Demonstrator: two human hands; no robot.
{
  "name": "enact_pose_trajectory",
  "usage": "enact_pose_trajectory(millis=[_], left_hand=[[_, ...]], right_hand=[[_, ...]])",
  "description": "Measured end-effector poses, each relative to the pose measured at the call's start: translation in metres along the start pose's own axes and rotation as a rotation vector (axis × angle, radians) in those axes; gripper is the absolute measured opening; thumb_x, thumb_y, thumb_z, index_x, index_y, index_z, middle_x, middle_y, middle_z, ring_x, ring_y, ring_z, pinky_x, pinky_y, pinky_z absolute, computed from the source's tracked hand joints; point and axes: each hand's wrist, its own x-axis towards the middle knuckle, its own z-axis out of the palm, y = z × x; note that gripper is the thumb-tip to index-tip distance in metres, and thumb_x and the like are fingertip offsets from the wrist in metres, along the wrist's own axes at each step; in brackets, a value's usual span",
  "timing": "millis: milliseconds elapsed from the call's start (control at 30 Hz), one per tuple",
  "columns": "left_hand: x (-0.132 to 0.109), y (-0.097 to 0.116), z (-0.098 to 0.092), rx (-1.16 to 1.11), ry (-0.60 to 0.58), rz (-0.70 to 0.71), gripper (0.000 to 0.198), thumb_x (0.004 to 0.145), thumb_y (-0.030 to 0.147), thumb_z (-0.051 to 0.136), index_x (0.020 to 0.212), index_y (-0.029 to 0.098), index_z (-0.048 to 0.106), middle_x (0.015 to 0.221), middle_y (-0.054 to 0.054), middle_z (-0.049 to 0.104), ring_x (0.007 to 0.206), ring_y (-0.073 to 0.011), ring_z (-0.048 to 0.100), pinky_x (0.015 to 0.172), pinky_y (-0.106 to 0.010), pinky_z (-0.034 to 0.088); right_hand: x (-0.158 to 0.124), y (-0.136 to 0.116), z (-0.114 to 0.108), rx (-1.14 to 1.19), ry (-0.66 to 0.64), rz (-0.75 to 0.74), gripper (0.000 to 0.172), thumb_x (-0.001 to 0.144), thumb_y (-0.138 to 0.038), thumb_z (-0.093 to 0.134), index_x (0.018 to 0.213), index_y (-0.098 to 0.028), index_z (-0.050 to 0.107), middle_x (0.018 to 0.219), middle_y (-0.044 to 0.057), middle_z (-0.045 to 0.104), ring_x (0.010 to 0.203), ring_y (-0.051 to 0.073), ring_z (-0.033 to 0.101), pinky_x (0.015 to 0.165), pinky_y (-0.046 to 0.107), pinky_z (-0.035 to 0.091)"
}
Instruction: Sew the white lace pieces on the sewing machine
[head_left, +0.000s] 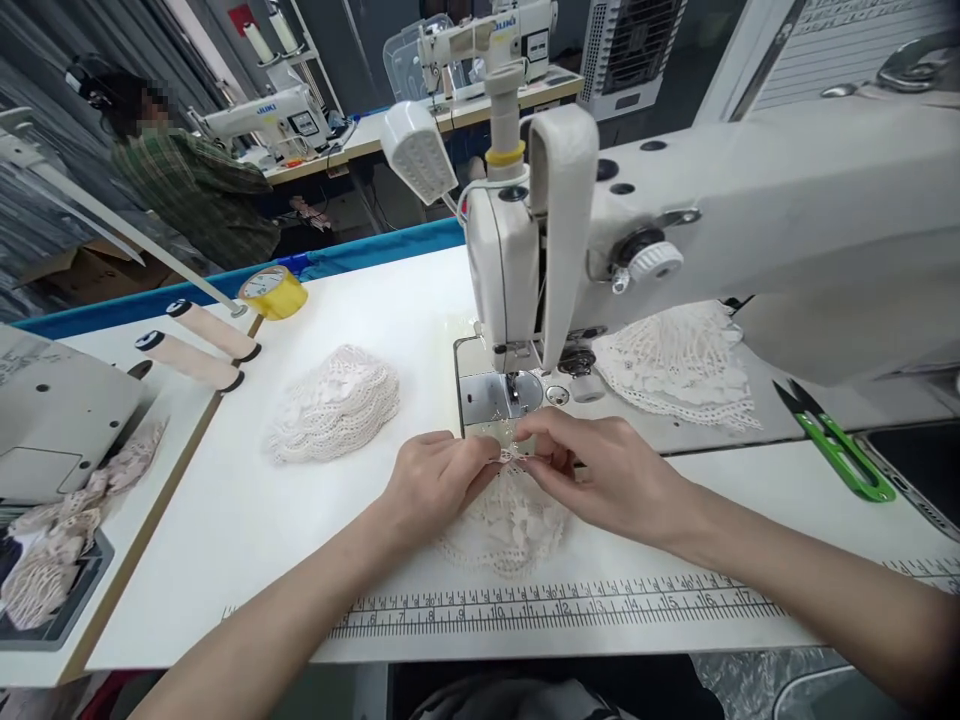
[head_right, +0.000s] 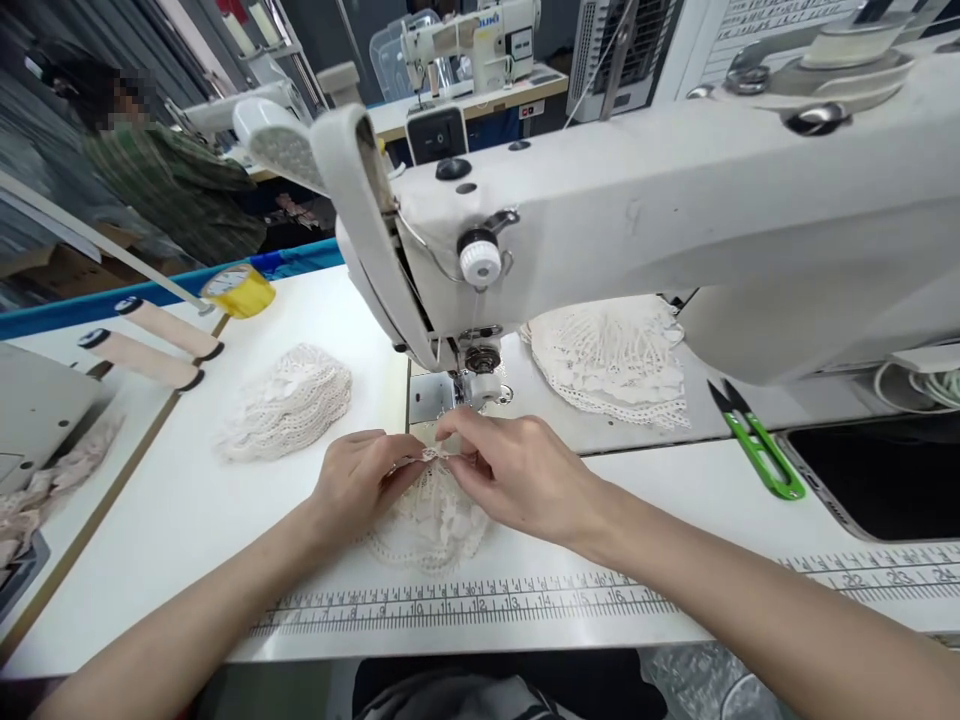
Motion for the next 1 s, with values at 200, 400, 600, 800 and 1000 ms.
enact_pose_trajectory(millis=[200, 400, 600, 800, 1000], left_hand=[[0.0009, 0.0015, 0.0001, -0.026, 0.017, 0.017, 0.005, 0.096, 0.015, 0.047, 0.092, 0.017, 0.05, 0.061, 0.005, 0.061, 0.043, -0.0067, 0.045, 0.044, -0.02, 0.035], [0.0011, 0.0017, 0.0005, -0.055, 0.018, 0.011, 0.006, 0.096, 0.015, 0.046, 0.092, 0.017, 0.049, 0.061, 0.006, 0.06, 0.043, -0.0066, 0.044, 0.045, -0.02, 0.034], [0.0, 0.0017, 0.0012, -0.056, 0.017, 0.014, 0.005, 0.096, 0.015, 0.048, 0.092, 0.017, 0.049, 0.061, 0.006, 0.06, 0.042, -0.0065, 0.043, 0.045, -0.021, 0.034], [0.0004, 0.0028, 0.0006, -0.073, 0.011, 0.02, 0.004, 0.096, 0.015, 0.048, 0.093, 0.018, 0.048, 0.063, 0.006, 0.061, 0.043, -0.0062, 0.045, 0.046, -0.021, 0.036], [0.0009, 0.004, -0.0003, -0.09, 0.007, 0.052, 0.004, 0.097, 0.015, 0.048, 0.094, 0.017, 0.047, 0.065, 0.005, 0.063, 0.043, -0.0059, 0.044, 0.047, -0.02, 0.037]], right_hand=[[-0.001, 0.0011, -0.0014, 0.005, -0.03, -0.036, 0.011, 0.09, -0.014, 0.051, 0.1, -0.021, 0.05, 0.063, -0.009, 0.053, 0.051, 0.006, 0.048, 0.049, 0.019, 0.037], [-0.001, -0.0001, -0.0018, -0.019, -0.043, -0.059, 0.015, 0.091, -0.016, 0.05, 0.105, -0.021, 0.048, 0.064, -0.009, 0.052, 0.051, 0.007, 0.047, 0.049, 0.02, 0.036], [-0.0004, -0.0004, -0.0025, -0.025, -0.085, -0.039, 0.015, 0.091, -0.016, 0.047, 0.105, -0.02, 0.047, 0.061, -0.009, 0.049, 0.049, 0.008, 0.045, 0.048, 0.021, 0.035], [0.0003, -0.0021, -0.0046, -0.01, -0.121, -0.069, 0.013, 0.091, -0.016, 0.045, 0.103, -0.02, 0.049, 0.062, -0.008, 0.052, 0.05, 0.008, 0.047, 0.049, 0.021, 0.037], [0.0006, -0.0027, -0.0055, -0.041, -0.121, -0.123, 0.014, 0.09, -0.014, 0.045, 0.102, -0.019, 0.047, 0.063, -0.008, 0.051, 0.048, 0.007, 0.044, 0.048, 0.021, 0.036]])
